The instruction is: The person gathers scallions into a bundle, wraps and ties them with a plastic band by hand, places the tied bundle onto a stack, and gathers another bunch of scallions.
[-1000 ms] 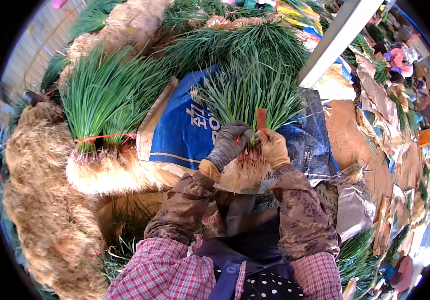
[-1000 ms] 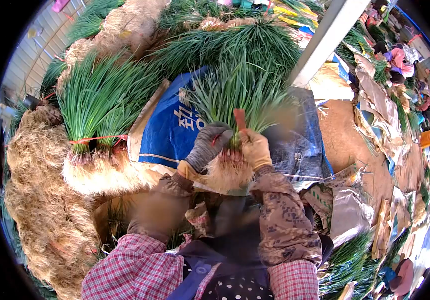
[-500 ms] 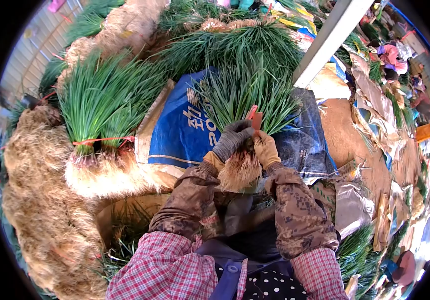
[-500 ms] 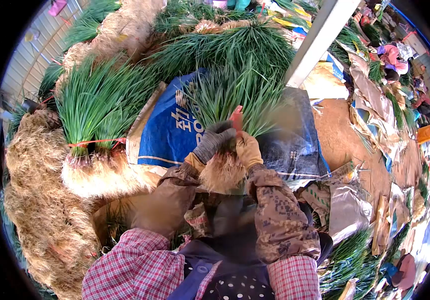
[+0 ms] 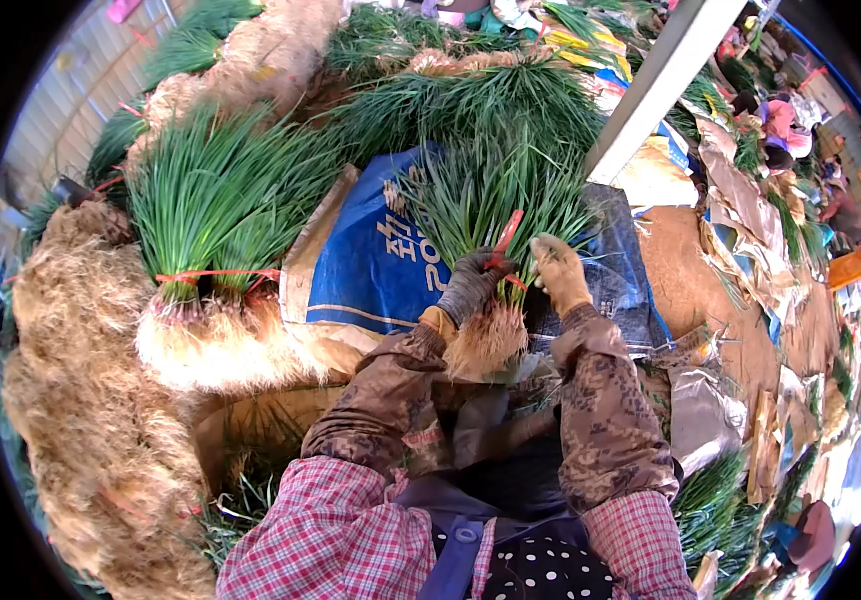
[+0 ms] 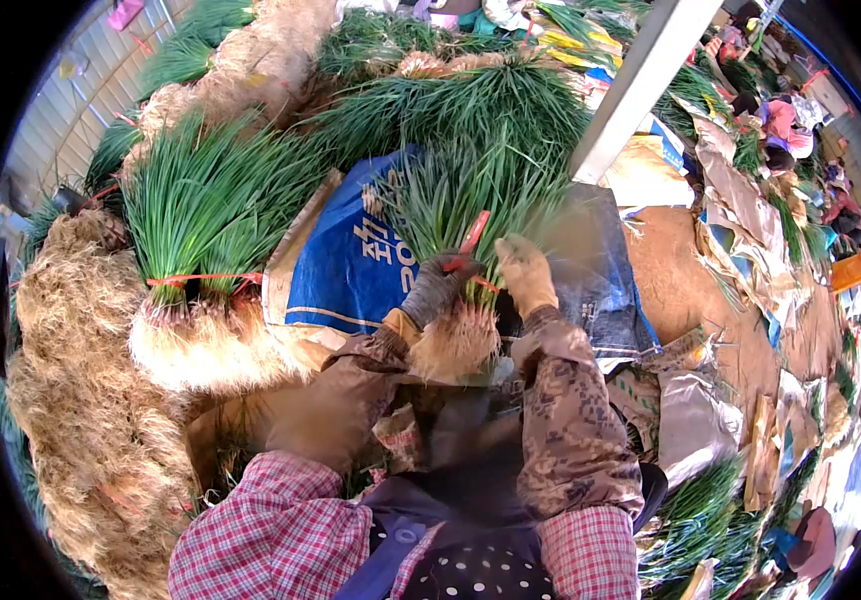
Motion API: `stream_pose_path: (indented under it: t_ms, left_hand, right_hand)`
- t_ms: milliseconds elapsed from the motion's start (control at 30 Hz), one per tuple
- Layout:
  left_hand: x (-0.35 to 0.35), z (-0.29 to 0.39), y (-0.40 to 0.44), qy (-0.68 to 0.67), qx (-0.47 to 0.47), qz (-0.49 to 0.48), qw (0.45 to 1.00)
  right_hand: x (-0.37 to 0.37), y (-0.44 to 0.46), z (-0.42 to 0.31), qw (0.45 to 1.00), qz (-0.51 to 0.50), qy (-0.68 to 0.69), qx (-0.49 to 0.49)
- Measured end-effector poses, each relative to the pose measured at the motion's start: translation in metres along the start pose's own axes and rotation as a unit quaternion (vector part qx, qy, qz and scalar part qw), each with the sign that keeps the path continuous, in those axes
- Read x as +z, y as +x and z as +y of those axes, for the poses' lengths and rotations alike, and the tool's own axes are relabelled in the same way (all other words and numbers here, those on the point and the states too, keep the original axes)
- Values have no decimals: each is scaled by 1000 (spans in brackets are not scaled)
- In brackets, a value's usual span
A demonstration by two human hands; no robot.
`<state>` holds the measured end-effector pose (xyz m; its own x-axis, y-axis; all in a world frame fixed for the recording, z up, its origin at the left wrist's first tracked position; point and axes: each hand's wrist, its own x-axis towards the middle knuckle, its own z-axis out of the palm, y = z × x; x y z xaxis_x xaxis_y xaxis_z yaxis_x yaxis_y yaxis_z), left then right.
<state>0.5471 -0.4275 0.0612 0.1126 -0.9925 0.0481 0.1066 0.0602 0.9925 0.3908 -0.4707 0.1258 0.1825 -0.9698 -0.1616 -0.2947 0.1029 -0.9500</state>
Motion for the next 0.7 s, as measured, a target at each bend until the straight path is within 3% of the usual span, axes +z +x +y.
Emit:
stream_pose_path:
  t_ms: [33,167,233,400,500,533,633,700]
  left_hand:
    - [0,-3,3,21,9,-23,999]
    - [-12,4,3,86,12,-73,994]
    - [-17,10,1,108,3,-91,990]
    - [-20,8,7,106,48,-133,984]
    - [-15,4,9,-17,2,-113,993]
    - [-15,8,9,-35,-33,-100,994]
    - [-11,2,17,-39,-81,-72,993]
    - [-12,1,19,39,-26,-64,997]
  right_hand:
    - [1,-3,-13,989,-64,108,80]
    - [10,18,6,930,-168,286,156]
    - [10,16,-2,907,-209,340,136]
    - [10,11,8,896,-136,400,139]
    - [3,12,24,848,-113,486,176]
    - [0,9,25,869,-95,450,182]
    - [-3,2,22,866,-79,454,193]
    - [-8,-5,19,860,-76,465,195]
